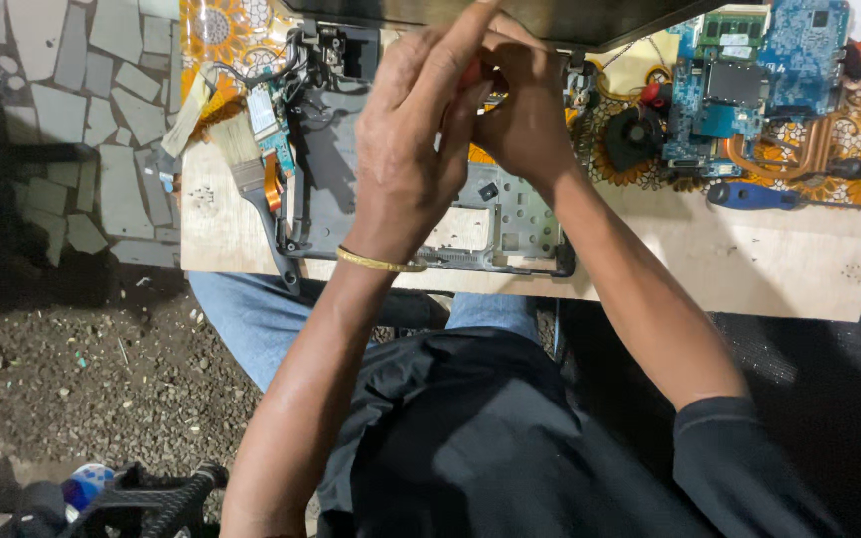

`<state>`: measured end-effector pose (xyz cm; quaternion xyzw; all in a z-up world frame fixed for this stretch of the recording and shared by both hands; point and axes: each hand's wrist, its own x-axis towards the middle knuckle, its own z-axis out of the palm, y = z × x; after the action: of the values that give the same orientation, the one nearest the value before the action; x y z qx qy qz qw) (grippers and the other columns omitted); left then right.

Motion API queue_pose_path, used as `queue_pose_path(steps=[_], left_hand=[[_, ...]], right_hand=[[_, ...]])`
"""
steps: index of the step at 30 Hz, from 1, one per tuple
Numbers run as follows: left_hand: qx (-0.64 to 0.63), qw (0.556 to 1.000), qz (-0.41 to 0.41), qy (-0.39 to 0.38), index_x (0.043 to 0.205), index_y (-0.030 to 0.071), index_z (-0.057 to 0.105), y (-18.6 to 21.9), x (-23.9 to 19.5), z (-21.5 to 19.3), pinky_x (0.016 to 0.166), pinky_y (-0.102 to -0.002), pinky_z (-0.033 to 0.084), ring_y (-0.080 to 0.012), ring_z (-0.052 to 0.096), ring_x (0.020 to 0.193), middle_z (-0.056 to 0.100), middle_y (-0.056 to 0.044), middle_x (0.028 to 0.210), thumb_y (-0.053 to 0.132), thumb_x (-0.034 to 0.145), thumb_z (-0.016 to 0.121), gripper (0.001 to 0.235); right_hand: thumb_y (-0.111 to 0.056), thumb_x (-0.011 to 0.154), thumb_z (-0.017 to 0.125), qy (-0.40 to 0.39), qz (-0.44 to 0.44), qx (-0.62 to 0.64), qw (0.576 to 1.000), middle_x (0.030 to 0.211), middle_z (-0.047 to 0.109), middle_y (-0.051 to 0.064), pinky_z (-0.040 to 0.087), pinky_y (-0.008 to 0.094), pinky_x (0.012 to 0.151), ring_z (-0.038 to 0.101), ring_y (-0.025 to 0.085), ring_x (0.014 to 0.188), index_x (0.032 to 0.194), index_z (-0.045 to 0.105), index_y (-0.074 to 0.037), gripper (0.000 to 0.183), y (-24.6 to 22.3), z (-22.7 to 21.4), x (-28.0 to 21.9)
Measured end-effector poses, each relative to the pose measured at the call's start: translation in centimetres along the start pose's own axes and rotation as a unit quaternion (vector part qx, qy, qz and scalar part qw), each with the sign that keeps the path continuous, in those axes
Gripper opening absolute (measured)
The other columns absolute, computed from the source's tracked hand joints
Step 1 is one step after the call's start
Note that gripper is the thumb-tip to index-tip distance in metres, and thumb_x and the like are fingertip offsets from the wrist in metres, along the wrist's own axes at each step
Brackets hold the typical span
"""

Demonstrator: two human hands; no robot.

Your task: The person uses a red-handled screwdriver to remove and reinstall screws on the metal chassis of a disassembled laptop. The person repeatedly places screws into holes and tightens them, then removes them again, without completing the reassembly.

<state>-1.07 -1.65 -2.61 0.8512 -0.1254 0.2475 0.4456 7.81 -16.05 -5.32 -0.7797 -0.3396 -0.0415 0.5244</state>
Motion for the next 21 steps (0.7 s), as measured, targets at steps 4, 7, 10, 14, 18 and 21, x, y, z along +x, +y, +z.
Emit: queue_pose_path(steps=[4, 7, 10, 14, 18, 21], left_hand=[[-0.029, 0.999, -0.014, 0.006, 0.153, 0.006, 0.058, 1.2, 1.1, -0.6, 0.127, -0.044, 0.055, -0.0362, 0.067, 0.14, 0.067, -0.018, 0.147, 0.008, 0.124, 0.053, 0.03], [0.006, 1.0, 0.014, -0.006, 0.149, 0.005, 0.062, 0.8, 1.3, -1.2, 0.127, -0.05, 0.053, -0.0387, 0.068, 0.148, 0.064, -0.017, 0.157, 0.002, 0.122, 0.052, 0.028], [0.064, 0.997, 0.008, -0.031, 0.153, 0.012, 0.068, -0.2, 0.7, -0.8, 0.124, -0.052, 0.058, -0.0391, 0.062, 0.161, 0.048, -0.011, 0.174, 0.002, 0.111, 0.062, 0.044], [0.048, 0.999, 0.015, -0.022, 0.136, 0.014, 0.066, 0.1, 1.4, -1.4, 0.101, -0.05, 0.055, -0.04, 0.072, 0.125, 0.06, -0.011, 0.154, 0.011, 0.118, 0.068, 0.018], [-0.004, 0.999, -0.035, -0.006, 0.155, 0.015, 0.06, -0.6, -0.6, -1.9, 0.131, -0.044, 0.057, -0.0324, 0.062, 0.157, 0.058, -0.011, 0.164, 0.007, 0.124, 0.066, 0.033], [-0.008, 0.994, -0.049, 0.093, 0.156, 0.009, 0.057, -0.2, -2.8, -4.8, 0.119, -0.038, 0.065, -0.0286, 0.08, 0.132, 0.066, -0.014, 0.154, -0.012, 0.115, 0.08, 0.051]], right_hand=[[-0.004, 0.095, 0.066, -0.037, 0.001, 0.008, 0.999, 0.11, 0.068, 0.01, 0.05, 0.037, 0.091, 0.063, 0.024, 0.106, 0.104, 0.065, -0.006, 0.01, -0.5, -1.2, -0.7], [0.005, 0.101, 0.069, -0.085, 0.05, 0.034, 0.995, 0.115, 0.072, 0.016, 0.071, 0.035, 0.099, 0.076, 0.026, 0.103, 0.123, 0.07, -0.002, 0.023, -0.4, -1.6, -1.0], [0.001, 0.108, 0.076, -0.031, 0.032, 0.058, 0.997, 0.104, 0.083, 0.014, 0.07, 0.033, 0.074, 0.08, 0.023, 0.088, 0.121, 0.079, 0.0, 0.013, -0.1, -1.0, -0.8], [-0.001, 0.088, 0.076, -0.017, 0.004, -0.045, 0.999, 0.093, 0.064, 0.007, 0.047, 0.035, 0.065, 0.059, 0.019, 0.081, 0.096, 0.067, -0.006, 0.013, 1.3, -0.3, -0.9], [0.0, 0.099, 0.076, -0.018, 0.055, 0.017, 0.998, 0.132, 0.077, 0.014, 0.068, 0.032, 0.091, 0.076, 0.025, 0.123, 0.143, 0.061, -0.006, 0.047, -1.2, 0.3, -2.1], [-0.023, 0.107, 0.085, -0.036, 0.1, 0.075, 0.992, 0.132, 0.07, 0.019, 0.071, 0.036, 0.106, 0.076, 0.029, 0.119, 0.135, 0.059, 0.001, 0.046, -2.4, -1.1, -5.2]])
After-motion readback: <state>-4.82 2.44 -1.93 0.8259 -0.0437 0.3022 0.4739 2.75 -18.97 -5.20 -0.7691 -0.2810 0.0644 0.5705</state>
